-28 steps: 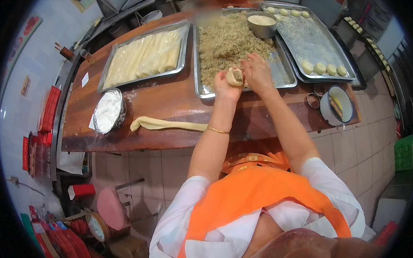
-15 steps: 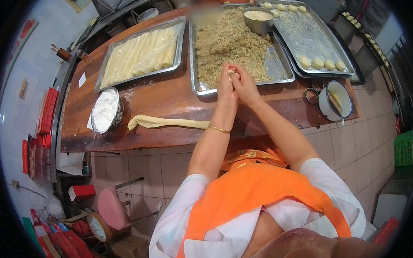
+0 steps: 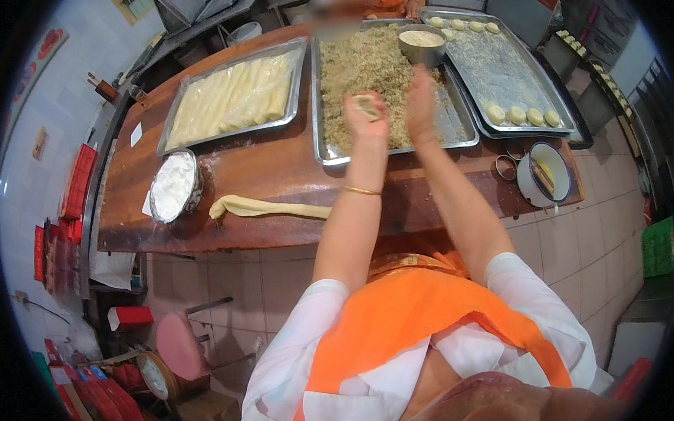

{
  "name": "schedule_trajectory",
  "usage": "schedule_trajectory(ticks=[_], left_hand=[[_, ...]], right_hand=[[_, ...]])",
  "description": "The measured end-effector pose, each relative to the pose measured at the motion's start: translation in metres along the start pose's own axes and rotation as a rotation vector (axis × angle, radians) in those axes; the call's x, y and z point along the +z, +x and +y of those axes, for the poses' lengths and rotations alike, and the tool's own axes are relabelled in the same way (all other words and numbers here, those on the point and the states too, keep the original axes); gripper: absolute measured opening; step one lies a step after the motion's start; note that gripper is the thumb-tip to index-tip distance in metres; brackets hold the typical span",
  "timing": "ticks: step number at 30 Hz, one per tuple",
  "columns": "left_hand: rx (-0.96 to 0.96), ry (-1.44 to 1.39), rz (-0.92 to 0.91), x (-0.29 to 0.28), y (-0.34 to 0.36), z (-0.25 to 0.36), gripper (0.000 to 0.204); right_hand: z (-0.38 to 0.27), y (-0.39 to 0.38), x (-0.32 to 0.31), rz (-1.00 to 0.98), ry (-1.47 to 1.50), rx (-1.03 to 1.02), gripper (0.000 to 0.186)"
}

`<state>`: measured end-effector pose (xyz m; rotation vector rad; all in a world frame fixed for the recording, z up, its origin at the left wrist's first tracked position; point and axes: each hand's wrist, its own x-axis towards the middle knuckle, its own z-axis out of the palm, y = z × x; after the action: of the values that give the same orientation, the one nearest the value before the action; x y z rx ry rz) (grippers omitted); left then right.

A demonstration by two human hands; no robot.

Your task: The person prepares bread rolls by hand by taking pieces of dough, flattening them, adding a filling from a tray, and rolling them into balls on a wooden table.

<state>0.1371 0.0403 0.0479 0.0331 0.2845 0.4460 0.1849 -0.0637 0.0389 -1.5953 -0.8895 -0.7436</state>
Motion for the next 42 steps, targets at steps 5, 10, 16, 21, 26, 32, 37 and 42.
schedule_trajectory(ticks=[5,10,16,21,26,32,37,42], left_hand=[[-0.067,0.07,0.001,-0.008,-0.034,0.0,0.037],[-0.122,0.129,-0.143,-0.043,-0.03,0.011,0.032],[0.059,0.357,-0.093,-0.035,-0.046,-0.009,0.025],[0.084,0.369,-0.1,-0.042,-0.051,-0.007,0.022],[0.043,0.286,-0.018,-0.032,-0.062,-0.006,0.022],[0.078,0.361,-0.085,-0.04,-0.061,-0.012,0.022],[-0.141,0.273,-0.199,-0.007,-0.099,-0.004,0.028],[-0.038,0.562,-0.374,-0.06,-0.077,0.012,0.04]], right_hand=[[-0.003,-0.02,-0.021,-0.239,-0.128,0.209,0.04],[-0.036,-0.01,-0.024,-0.425,0.599,0.61,0.052],[-0.044,-0.035,-0.01,-0.541,0.627,0.68,0.042],[-0.059,-0.046,-0.003,-0.43,0.527,0.587,0.042],[-0.054,-0.033,-0.021,-0.547,0.878,0.898,0.047],[-0.041,-0.058,-0.007,-0.498,0.798,0.708,0.052],[-0.064,-0.036,-0.036,-0.485,1.073,0.852,0.058],[-0.082,-0.039,-0.038,-0.676,0.686,0.694,0.071]])
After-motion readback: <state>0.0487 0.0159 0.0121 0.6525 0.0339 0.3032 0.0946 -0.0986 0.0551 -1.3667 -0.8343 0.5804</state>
